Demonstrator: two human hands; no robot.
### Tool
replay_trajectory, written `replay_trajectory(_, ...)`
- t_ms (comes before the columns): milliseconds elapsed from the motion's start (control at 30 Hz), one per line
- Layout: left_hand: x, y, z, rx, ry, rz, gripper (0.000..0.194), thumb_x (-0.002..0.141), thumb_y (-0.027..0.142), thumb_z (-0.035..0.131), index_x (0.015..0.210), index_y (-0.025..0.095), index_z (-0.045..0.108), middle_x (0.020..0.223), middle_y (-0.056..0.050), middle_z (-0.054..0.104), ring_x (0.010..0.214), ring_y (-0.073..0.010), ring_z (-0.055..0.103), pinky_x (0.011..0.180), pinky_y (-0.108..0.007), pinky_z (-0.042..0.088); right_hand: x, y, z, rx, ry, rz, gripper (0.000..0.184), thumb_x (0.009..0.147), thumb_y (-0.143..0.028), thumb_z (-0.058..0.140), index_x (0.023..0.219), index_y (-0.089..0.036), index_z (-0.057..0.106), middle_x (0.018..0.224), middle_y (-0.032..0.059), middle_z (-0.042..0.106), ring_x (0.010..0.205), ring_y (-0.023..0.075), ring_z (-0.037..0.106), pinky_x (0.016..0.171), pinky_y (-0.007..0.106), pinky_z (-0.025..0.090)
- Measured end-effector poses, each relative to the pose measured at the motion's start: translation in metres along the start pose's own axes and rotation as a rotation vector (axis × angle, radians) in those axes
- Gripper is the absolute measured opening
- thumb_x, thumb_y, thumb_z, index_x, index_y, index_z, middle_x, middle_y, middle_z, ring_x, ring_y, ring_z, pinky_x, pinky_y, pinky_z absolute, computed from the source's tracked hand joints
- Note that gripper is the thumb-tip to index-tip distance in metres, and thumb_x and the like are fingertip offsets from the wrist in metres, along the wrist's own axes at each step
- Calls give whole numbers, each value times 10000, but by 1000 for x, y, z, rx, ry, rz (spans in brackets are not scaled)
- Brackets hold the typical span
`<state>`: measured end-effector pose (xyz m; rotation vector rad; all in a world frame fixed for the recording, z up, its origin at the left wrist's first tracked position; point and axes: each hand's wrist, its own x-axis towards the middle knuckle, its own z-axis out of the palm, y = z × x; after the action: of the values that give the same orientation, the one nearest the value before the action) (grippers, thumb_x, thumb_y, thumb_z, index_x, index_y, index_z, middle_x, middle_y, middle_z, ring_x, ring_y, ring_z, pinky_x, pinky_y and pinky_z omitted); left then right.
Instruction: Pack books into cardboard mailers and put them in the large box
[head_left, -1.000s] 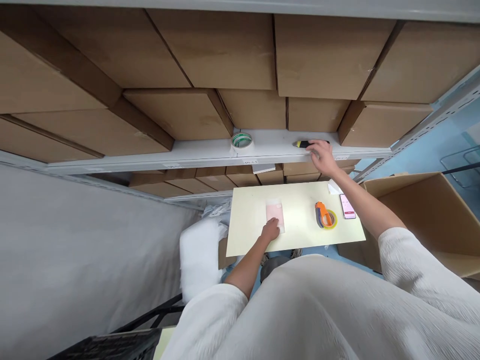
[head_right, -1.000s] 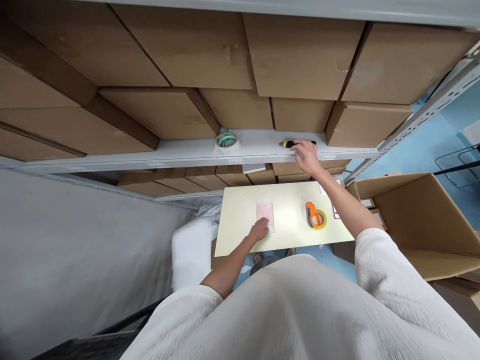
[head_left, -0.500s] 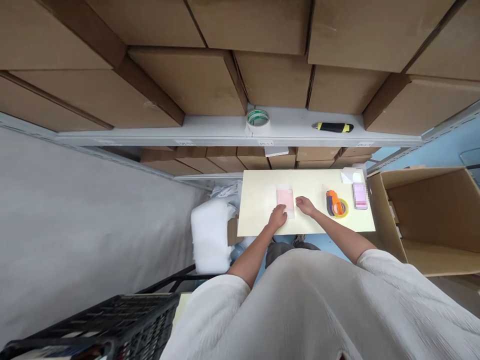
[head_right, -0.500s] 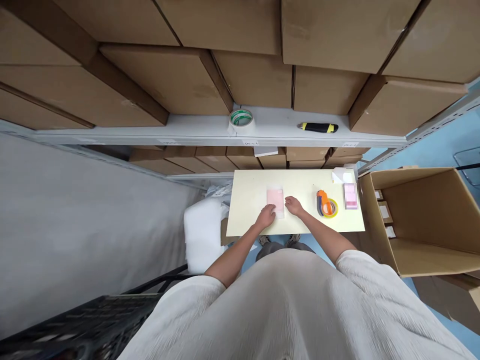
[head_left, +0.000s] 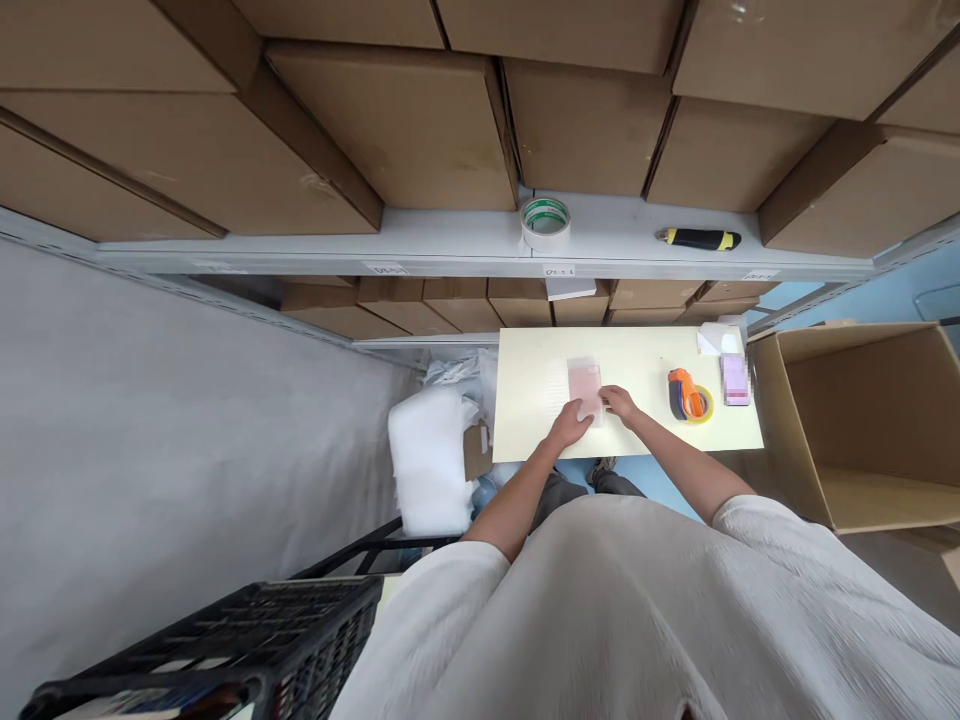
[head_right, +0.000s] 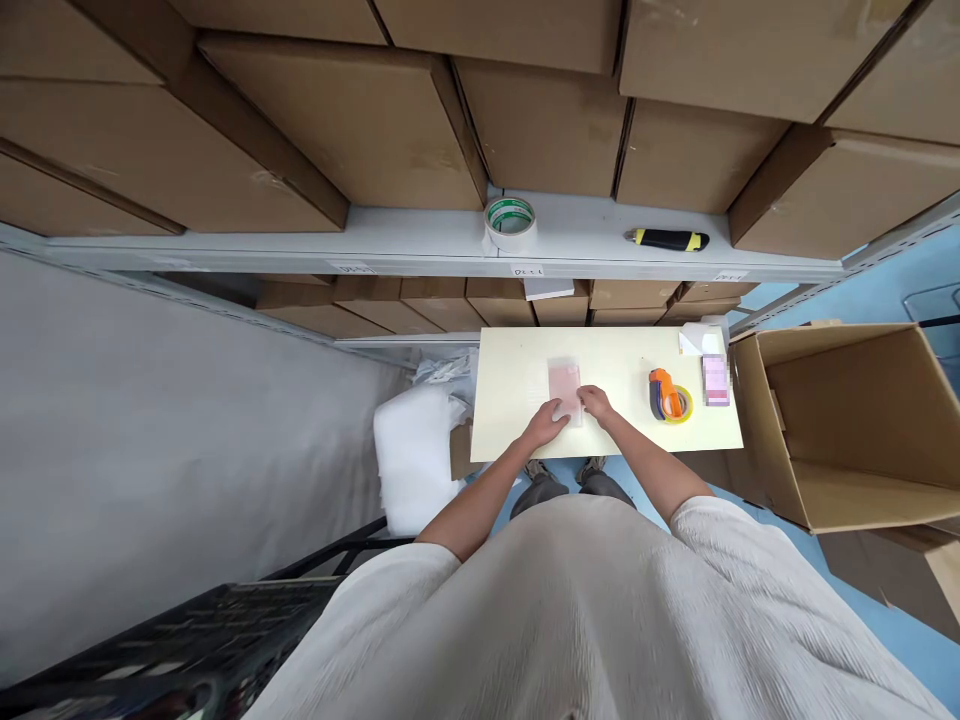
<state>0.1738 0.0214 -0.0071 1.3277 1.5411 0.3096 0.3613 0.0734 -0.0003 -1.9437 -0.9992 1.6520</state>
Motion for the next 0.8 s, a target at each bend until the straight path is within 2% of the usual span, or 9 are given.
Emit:
replay_trajectory(100, -2, 0, -10, -114, 36, -1, 435, 983, 366, 671, 1374, 179, 694, 1521, -174, 678, 1436, -306, 630, 1241, -395, 453, -9, -12, 12, 133, -42, 32, 199, 894, -385, 672, 994, -221, 723, 988, 47, 766, 859, 166, 711, 762, 267, 559)
replay_trajectory(200, -9, -3, -23, -219, 163, 18, 305, 1019, 349, 616, 1256, 195, 731, 1398, -156, 734, 1312, -287, 699, 1191, -409, 498, -18, -23, 29, 209, -112, 34, 128, 913, -331, 701, 954, -213, 732, 952, 49, 762, 811, 151, 708, 753, 257, 564)
replay_trajectory(300, -16, -8, -39, -283, 333, 9, 287, 1050, 322, 576, 1271, 196, 709, 1344, -153, 733, 1173, -257, 744, 1115, -404, 549, -23, -27, 45, 168, -132, 31, 92, 900, -289, 747, 949, -211, 751, 978, 60, 777, 824, 153, 713, 731, 248, 558)
replay_trajectory(367, -20, -13, -50, -308, 377, -16, 288, 1058, 309, 569, 1305, 213, 684, 1265, -124, 754, 1118, -241, 751, 1070, -392, 569, -24, -25, 53, 110, -103, 28, 87, 888, -269, 755, 953, -211, 760, 1007, 62, 784, 841, 157, 712, 706, 241, 542)
replay_trajectory(500, -20, -25, -67, -308, 349, -54, 280, 1044, 273, 586, 1303, 220, 676, 1148, -90, 782, 1065, -235, 760, 1032, -377, 582, -21, -15, 64, 34, -45, 49, 133, 851, -255, 751, 976, -212, 767, 1011, 62, 789, 891, 179, 717, 711, 250, 536)
replay_trajectory(633, -16, -39, -76, -252, 303, -105, 297, 1001, 206, 607, 1285, 198, 694, 1220, -118, 787, 1090, -245, 771, 1048, -372, 582, -15, -5, 74, -40, 17, 50, 235, 826, -297, 738, 1044, -218, 775, 1023, 56, 794, 954, 211, 726, 779, 292, 574)
replay_trajectory(800, -11, -56, -80, -119, 201, -132, 494, 968, 213, 634, 1462, 211, 614, 1314, -119, 781, 1194, -268, 761, 1089, -390, 575, -10, 5, 85, -73, 84, 46, 360, 790, -320, 727, 1136, -236, 783, 1072, 45, 795, 1016, 235, 730, 861, 351, 607)
